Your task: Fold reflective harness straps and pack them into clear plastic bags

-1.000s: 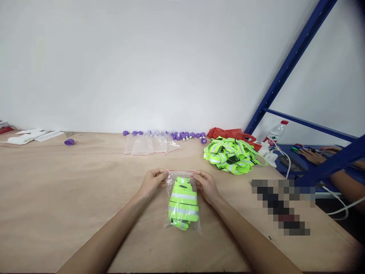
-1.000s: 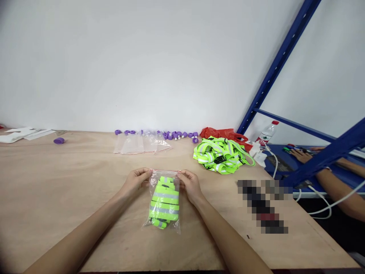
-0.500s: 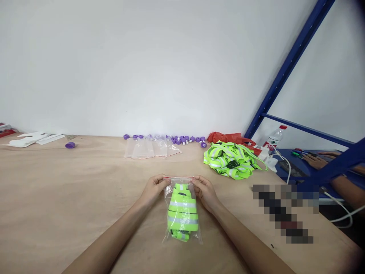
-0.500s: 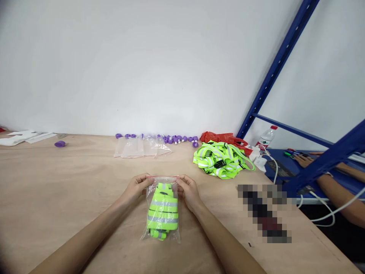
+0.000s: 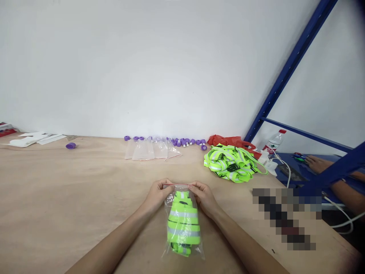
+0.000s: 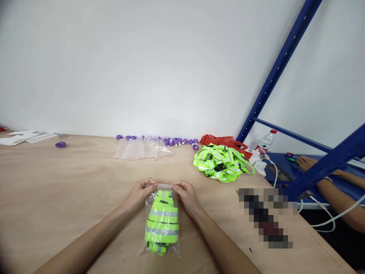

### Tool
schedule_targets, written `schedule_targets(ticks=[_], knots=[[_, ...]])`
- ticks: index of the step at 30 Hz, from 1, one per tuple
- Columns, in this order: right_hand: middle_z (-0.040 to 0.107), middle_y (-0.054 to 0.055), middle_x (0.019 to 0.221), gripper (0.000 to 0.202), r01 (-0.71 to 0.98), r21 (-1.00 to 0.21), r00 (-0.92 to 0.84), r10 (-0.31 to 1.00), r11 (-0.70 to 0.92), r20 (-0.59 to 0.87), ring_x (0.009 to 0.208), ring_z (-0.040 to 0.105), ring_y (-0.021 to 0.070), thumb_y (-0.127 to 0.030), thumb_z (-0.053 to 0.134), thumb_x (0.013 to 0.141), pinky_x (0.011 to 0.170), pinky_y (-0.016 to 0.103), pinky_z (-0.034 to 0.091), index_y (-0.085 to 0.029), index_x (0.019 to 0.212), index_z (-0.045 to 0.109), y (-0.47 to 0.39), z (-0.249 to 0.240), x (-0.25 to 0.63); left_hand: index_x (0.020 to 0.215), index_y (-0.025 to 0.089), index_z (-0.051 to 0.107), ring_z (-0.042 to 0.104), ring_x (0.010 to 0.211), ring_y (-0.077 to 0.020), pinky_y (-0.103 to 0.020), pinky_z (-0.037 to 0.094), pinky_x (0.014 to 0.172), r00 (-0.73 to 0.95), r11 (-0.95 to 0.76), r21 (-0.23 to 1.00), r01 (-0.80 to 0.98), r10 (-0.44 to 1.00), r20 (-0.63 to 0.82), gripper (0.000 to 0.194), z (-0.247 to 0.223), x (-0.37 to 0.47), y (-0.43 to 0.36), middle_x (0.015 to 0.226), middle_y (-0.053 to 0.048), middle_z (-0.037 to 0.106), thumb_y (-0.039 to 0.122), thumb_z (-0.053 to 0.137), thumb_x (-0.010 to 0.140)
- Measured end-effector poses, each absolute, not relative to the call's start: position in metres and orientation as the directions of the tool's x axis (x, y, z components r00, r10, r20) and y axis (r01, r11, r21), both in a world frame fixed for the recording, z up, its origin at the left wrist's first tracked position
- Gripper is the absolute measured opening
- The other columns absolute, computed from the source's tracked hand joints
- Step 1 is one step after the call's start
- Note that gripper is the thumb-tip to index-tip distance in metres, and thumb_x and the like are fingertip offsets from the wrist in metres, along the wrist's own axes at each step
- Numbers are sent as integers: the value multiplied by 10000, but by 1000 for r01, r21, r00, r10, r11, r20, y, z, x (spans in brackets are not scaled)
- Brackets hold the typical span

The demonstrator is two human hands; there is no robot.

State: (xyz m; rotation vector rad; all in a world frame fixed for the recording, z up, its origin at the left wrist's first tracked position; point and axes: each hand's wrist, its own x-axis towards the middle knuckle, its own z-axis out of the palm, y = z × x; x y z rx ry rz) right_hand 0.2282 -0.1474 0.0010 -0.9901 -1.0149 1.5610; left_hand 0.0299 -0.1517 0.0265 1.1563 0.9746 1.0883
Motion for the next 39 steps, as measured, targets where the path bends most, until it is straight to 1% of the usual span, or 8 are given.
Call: schedule_targets(ticks=[8,16,21,25,28,31,35,39], knots=[[668,-4,671,382,-182,-973,-259,961,-145,-96,585,547,132,-536,809,695,565,253,417,-177,758,695,-149,2,227,684,145,641,537,594,-134,-241,388,600,236,90,993,-82,969,-68,330,29,33,-158,627,-7,633,439,790,676],[644,-11,665,389,-60,-997,-312,949,-52,-31,629,522,125,-540,813,691,615,251,401,-168,689,698,-151,13,230,685,149,666,585,648,-165,-261,413,635,281,94,994,-54,957,-75,333,25,37,-160,669,-31,672,452,803,675],[657,-2,673,380,13,-999,-405,913,-41,-43,634,545,126,-513,834,679,603,243,404,-156,701,706,-154,23,231,639,154,628,562,597,-154,-257,403,601,277,64,996,-56,960,-46,387,22,40,-161,618,-20,642,493,814,665],[665,5,663,340,157,-985,-452,892,69,-10,609,566,144,-508,784,736,578,255,430,-176,712,712,-146,52,238,812,150,678,633,733,-199,-282,456,686,271,11,995,-95,962,16,473,24,43,-163,779,-60,705,608,749,719],[714,38,741,263,301,-884,-269,921,358,282,693,627,204,-477,741,786,656,320,498,-218,743,738,-131,81,256,1112,188,643,655,997,-244,-319,476,849,158,-13,991,-131,987,34,573,27,35,-159,1182,-106,690,664,650,795],[758,81,993,183,487,-687,-142,824,540,548,963,673,269,-414,670,859,901,411,511,-253,849,758,-117,93,278,1242,223,573,636,1114,-264,-349,462,922,40,6,996,-87,999,-3,590,27,24,-151,1373,-130,594,632,637,823],[697,93,1262,182,701,-546,-234,872,458,431,1225,598,283,-317,614,860,1097,459,409,-243,942,758,-111,70,290,1170,197,612,617,1135,-269,-354,447,950,70,-25,999,-27,997,27,516,21,19,-146,1329,-143,618,553,676,801],[562,141,1448,409,818,-461,-220,928,343,301,1359,491,295,-265,574,865,1165,465,326,-194,1253,680,-107,33,280,1031,175,678,632,1003,-246,-343,445,926,152,-68,998,10,986,65,402,14,25,-149,1112,-102,701,487,687,777]])
